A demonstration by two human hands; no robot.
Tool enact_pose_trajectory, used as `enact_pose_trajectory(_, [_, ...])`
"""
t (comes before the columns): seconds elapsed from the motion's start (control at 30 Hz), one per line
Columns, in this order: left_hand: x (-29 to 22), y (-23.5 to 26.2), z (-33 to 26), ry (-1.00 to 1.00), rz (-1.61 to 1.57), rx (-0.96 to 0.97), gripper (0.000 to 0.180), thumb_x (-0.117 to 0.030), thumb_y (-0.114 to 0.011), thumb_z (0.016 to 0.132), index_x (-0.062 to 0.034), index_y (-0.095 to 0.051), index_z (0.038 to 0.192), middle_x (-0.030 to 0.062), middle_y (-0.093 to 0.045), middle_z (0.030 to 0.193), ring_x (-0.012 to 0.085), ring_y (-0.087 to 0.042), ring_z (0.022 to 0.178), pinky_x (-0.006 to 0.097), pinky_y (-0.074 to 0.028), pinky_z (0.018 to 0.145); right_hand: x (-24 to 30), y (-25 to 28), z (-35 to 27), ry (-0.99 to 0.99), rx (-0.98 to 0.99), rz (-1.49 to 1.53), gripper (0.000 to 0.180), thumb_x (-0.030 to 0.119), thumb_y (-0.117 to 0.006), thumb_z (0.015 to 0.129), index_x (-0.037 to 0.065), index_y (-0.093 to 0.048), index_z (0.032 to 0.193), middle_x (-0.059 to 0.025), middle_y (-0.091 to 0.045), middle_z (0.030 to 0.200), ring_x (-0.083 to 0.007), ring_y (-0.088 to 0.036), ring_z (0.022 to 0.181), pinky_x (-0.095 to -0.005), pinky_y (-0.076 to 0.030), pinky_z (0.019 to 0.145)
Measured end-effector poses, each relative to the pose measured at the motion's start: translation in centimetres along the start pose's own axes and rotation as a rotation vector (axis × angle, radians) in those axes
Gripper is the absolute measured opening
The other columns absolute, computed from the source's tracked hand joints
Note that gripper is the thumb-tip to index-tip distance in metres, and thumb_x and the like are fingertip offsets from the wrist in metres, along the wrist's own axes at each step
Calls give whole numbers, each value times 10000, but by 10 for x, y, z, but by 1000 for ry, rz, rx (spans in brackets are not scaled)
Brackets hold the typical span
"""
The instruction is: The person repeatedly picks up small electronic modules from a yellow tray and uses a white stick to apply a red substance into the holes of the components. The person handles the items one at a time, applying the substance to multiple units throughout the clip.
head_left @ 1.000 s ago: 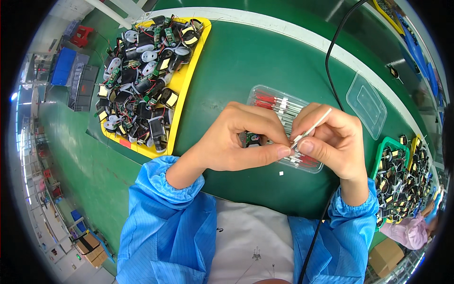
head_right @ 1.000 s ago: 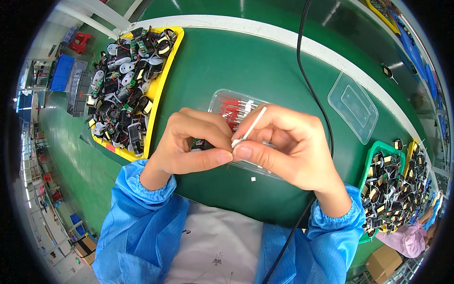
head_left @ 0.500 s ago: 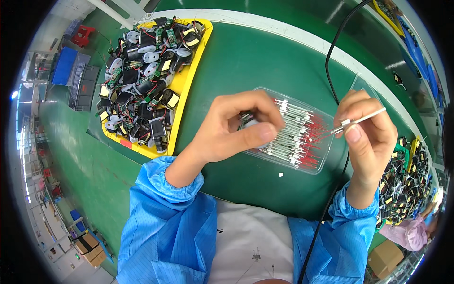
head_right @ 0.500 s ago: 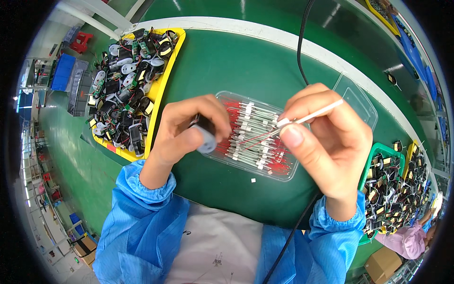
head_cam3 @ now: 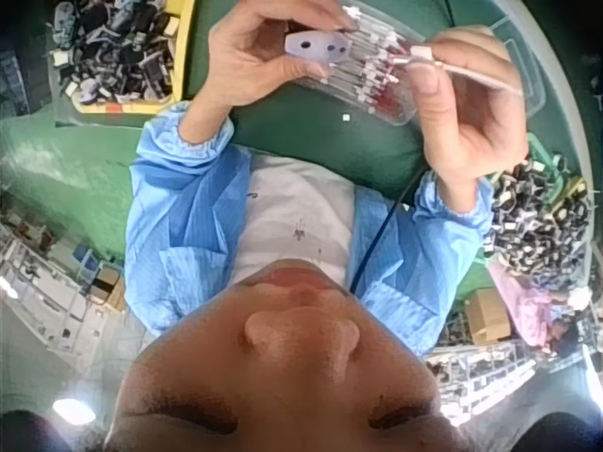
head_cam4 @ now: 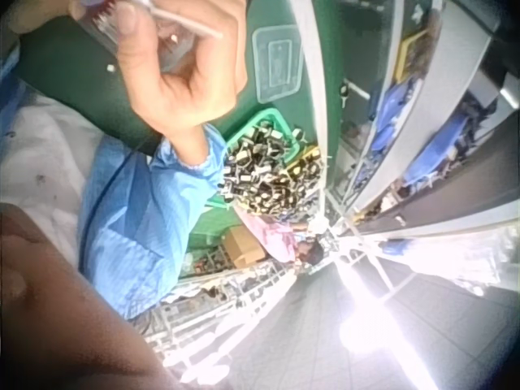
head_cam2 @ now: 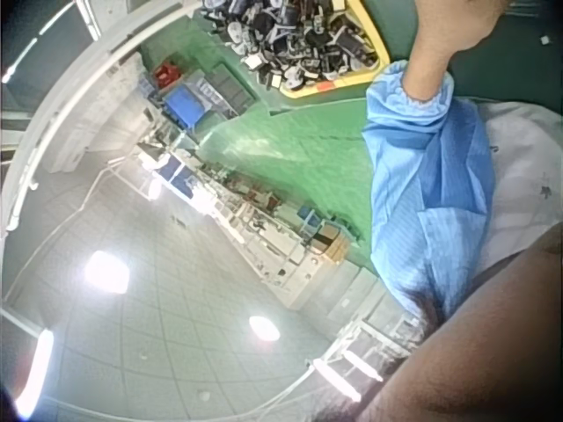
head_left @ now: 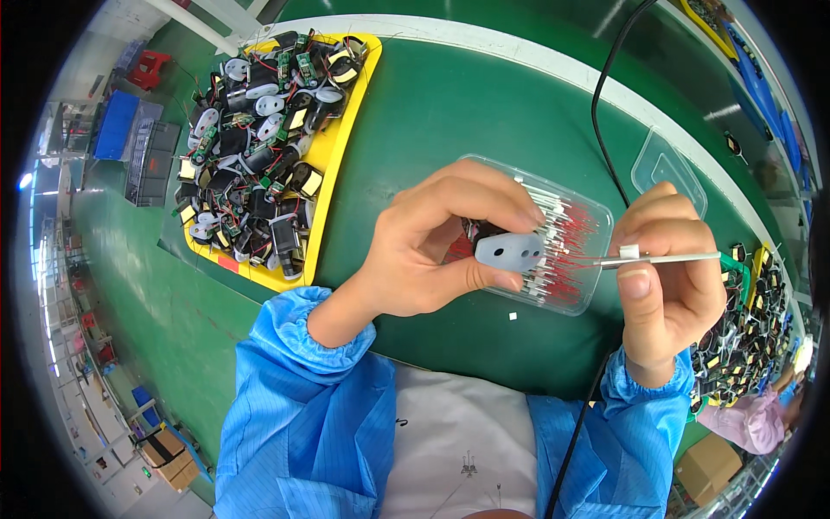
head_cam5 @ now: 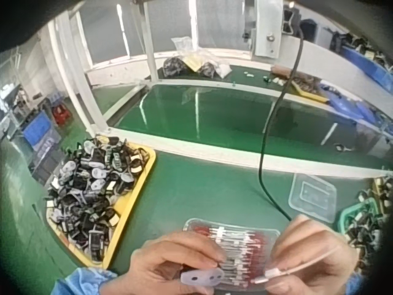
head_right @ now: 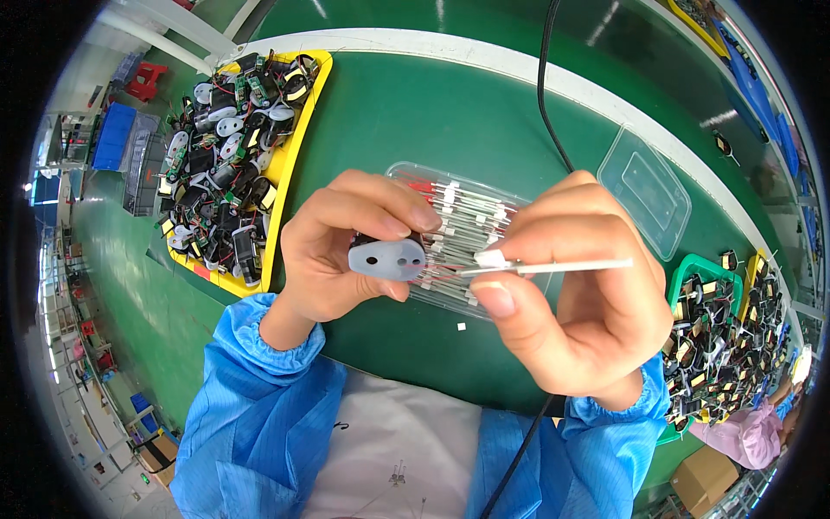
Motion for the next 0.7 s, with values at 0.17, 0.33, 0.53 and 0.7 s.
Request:
enact_pose_trajectory(0.17, [-2,-1,1,-7,56,6,407,-107,-788,669,-23,-539,979,165,-584,1002,262,-585,958,416,-435,916,1,-1,0,27,14,-61,185,144,-621,827,-4,-518,869,-95,-516,770,-159,-434,666,-280,-349,598])
enact_pose_trajectory(0.33, [0,-1,0,-8,62,-8,404,-102,-789,666,-24,-542,976,171,-585,1000,264,-585,961,426,-434,918,4,-1,-2,77,9,-110,171,113,-626,820,-10,-521,875,-100,-524,777,-165,-444,675,-286,-353,607])
enact_pose_trajectory(0.53, [2,-1,0,-10,62,-3,399,-100,-784,668,-27,-538,974,174,-579,1005,264,-584,964,433,-439,923,8,0,-1,113,-7,-139,179,118,-630,818,-13,-522,873,-105,-530,774,-174,-450,666,-298,-358,608])
enact_pose_trajectory(0.7, [4,0,-1,26,43,-20,410,-101,-778,677,-26,-528,993,177,-571,1015,265,-585,966,426,-449,913,11,0,0,138,39,-163,179,120,-635,814,-8,-522,868,-104,-537,772,-181,-458,662,-305,-357,602])
Point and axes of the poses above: each hand's wrist, its own z-axis towards the middle knuckle, its own y-axis out of the back of the hand, x = y × z, the point moved 6 cm from there along z, towards the middle knuckle
